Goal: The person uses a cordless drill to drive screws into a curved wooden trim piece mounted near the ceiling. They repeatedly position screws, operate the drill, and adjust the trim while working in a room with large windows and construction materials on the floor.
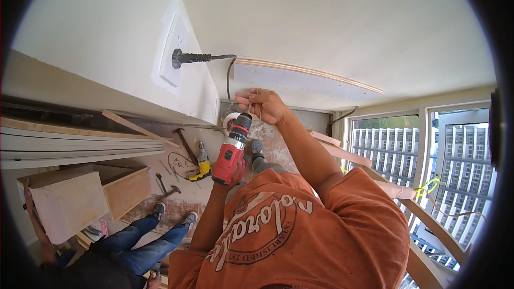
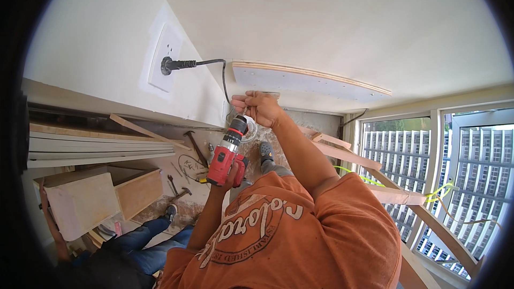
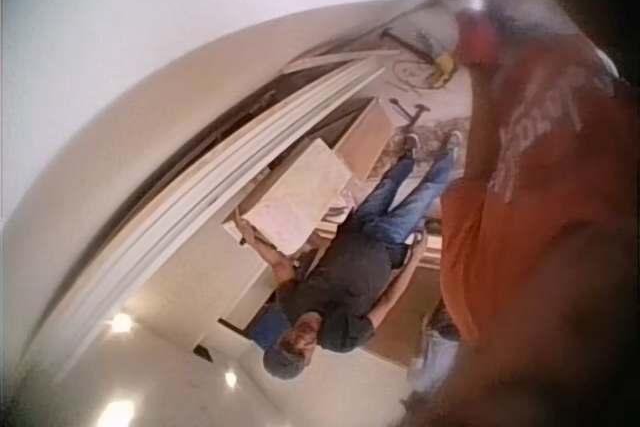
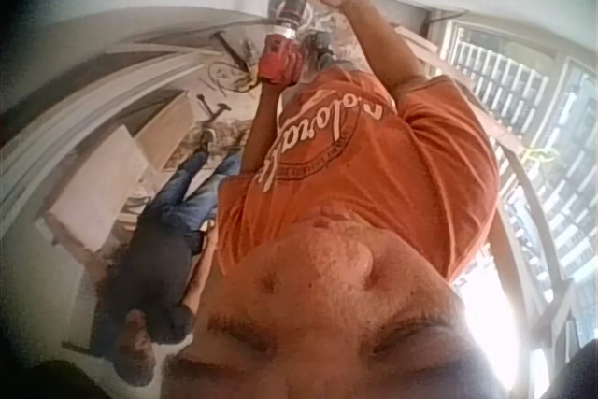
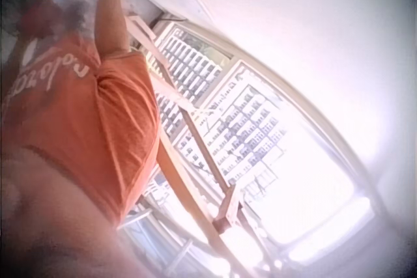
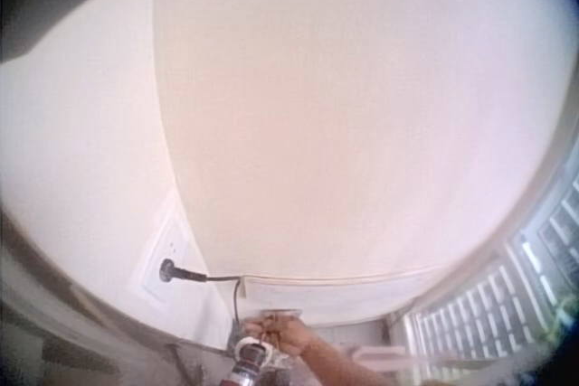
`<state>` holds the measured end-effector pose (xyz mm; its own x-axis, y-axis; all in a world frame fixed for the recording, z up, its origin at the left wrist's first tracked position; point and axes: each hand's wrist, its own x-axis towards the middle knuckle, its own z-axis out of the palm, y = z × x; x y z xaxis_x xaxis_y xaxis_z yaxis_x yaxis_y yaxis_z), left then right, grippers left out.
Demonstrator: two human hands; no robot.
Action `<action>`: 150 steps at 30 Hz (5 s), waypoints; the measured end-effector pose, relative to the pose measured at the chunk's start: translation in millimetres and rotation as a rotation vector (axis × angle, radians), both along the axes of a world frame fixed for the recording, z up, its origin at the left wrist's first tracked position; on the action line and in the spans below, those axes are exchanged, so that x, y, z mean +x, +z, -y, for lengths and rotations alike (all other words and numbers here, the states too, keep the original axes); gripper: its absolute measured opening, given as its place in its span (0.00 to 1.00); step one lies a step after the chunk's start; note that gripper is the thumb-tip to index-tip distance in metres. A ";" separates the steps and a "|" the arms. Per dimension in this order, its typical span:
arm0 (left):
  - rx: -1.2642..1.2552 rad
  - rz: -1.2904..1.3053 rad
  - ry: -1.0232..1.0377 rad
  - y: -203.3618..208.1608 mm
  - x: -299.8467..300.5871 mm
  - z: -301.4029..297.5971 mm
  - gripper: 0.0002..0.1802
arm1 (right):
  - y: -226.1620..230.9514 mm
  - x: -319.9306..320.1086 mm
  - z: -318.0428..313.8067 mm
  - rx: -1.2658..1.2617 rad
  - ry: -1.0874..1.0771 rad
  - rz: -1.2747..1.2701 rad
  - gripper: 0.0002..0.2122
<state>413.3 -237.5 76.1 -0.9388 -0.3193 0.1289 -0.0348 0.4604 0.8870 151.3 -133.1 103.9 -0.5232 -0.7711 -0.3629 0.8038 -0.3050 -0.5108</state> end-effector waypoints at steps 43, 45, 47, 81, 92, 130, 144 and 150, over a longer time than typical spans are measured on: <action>0.096 -0.169 0.257 -83.3 -89.7 -29.7 0.11 | -24.9 -28.2 52.4 0.440 -0.139 -0.106 0.12; -0.061 -0.169 0.217 -80.8 -91.0 -27.2 0.12 | -22.7 -30.3 52.5 0.444 -0.154 -0.110 0.12; -0.048 -0.157 0.218 -77.2 -94.2 -25.7 0.11 | -18.6 -33.5 53.1 0.434 -0.145 -0.113 0.12; 0.061 -0.155 0.283 -104.5 -126.0 -38.6 0.12 | -31.0 -37.5 34.6 0.635 -0.211 -0.302 0.16; -0.020 -0.202 0.274 -114.1 -136.1 -40.5 0.09 | -64.3 -29.7 -41.6 0.825 -0.396 -0.601 0.16; 0.532 0.151 -0.252 -18.9 -11.8 -31.0 0.22 | -42.0 176.6 -81.4 0.180 0.122 -0.363 0.32; 0.791 0.435 -0.585 63.6 -49.3 -62.1 0.23 | 27.9 199.4 -121.2 0.443 -0.504 -0.457 0.21; 0.551 0.224 -0.317 78.5 -77.9 -55.3 0.15 | 21.3 193.4 -159.3 0.889 -0.283 -1.020 0.22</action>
